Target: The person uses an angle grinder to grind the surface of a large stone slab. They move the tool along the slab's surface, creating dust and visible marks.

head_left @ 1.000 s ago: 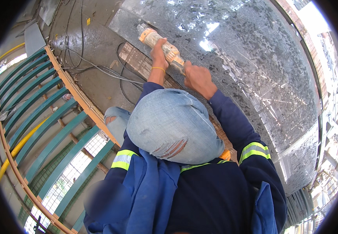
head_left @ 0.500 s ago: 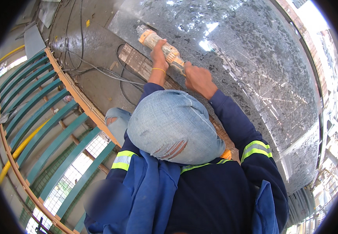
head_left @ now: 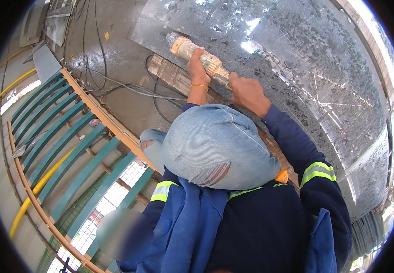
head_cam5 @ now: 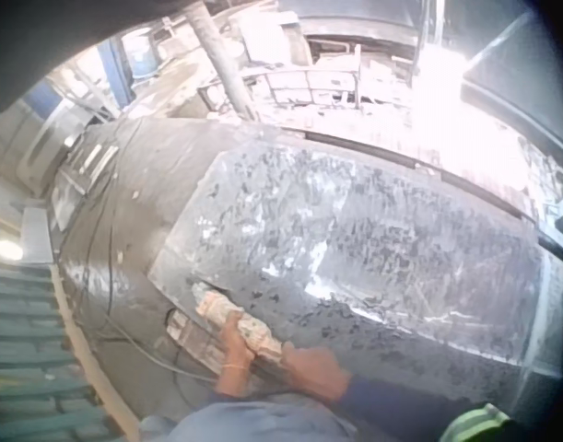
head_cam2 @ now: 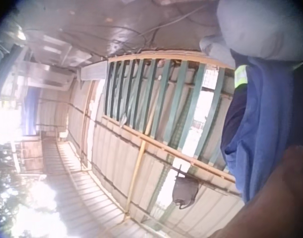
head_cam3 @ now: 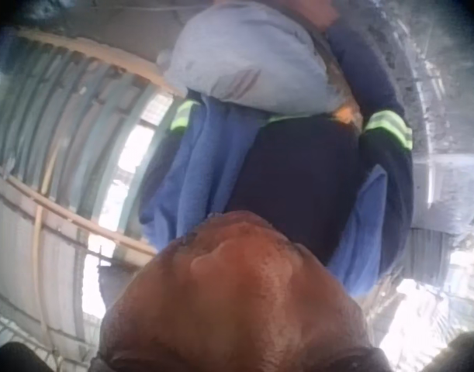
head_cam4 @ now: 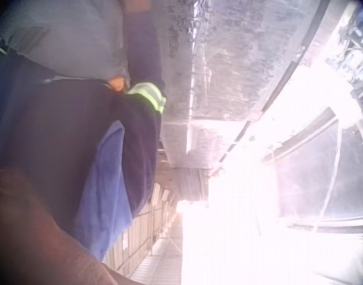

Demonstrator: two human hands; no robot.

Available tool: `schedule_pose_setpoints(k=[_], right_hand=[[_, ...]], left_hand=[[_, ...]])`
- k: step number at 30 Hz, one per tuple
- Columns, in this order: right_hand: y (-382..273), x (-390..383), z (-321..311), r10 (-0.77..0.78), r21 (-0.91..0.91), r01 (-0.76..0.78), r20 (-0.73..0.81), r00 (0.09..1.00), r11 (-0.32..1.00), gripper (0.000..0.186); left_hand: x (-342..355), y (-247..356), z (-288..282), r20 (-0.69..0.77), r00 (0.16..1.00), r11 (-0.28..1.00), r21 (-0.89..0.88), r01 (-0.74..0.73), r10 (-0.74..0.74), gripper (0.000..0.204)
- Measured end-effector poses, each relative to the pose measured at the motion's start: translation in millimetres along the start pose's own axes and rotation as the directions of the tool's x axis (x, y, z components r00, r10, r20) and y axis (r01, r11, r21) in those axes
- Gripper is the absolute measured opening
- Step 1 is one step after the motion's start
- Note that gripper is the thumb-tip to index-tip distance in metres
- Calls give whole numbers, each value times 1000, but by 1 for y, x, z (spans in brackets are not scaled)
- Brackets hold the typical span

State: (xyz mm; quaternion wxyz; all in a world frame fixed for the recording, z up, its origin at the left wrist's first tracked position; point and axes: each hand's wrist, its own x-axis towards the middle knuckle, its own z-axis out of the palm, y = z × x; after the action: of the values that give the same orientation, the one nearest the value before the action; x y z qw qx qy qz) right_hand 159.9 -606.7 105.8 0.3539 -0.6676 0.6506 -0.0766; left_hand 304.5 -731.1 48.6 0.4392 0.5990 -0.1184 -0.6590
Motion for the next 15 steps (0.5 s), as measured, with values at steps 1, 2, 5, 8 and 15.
schedule_pose_setpoints(k=[1,2,5,8,15], right_hand=[[1,0,0,-10,0,10,-7,1000,1000,27],[2,0,1,-19,0,19,-13,1000,1000,27],[4,3,4,-61,12,61,-61,996,998,25],[5,13,12,-68,29,71,-96,993,997,24],[3,22,13,-52,3,53,-76,996,999,23]], left_hand=[[-2,0,1,-6,1000,1000,6,-5,5,36],[-1,0,0,-9,1000,1000,12,-4,4,36],[10,-1,-3,-3,1000,1000,23,-6,6,37],[26,0,-8,17,1000,1000,28,-10,10,38],[30,4,-7,3,1000,998,53,29,-29,38]])
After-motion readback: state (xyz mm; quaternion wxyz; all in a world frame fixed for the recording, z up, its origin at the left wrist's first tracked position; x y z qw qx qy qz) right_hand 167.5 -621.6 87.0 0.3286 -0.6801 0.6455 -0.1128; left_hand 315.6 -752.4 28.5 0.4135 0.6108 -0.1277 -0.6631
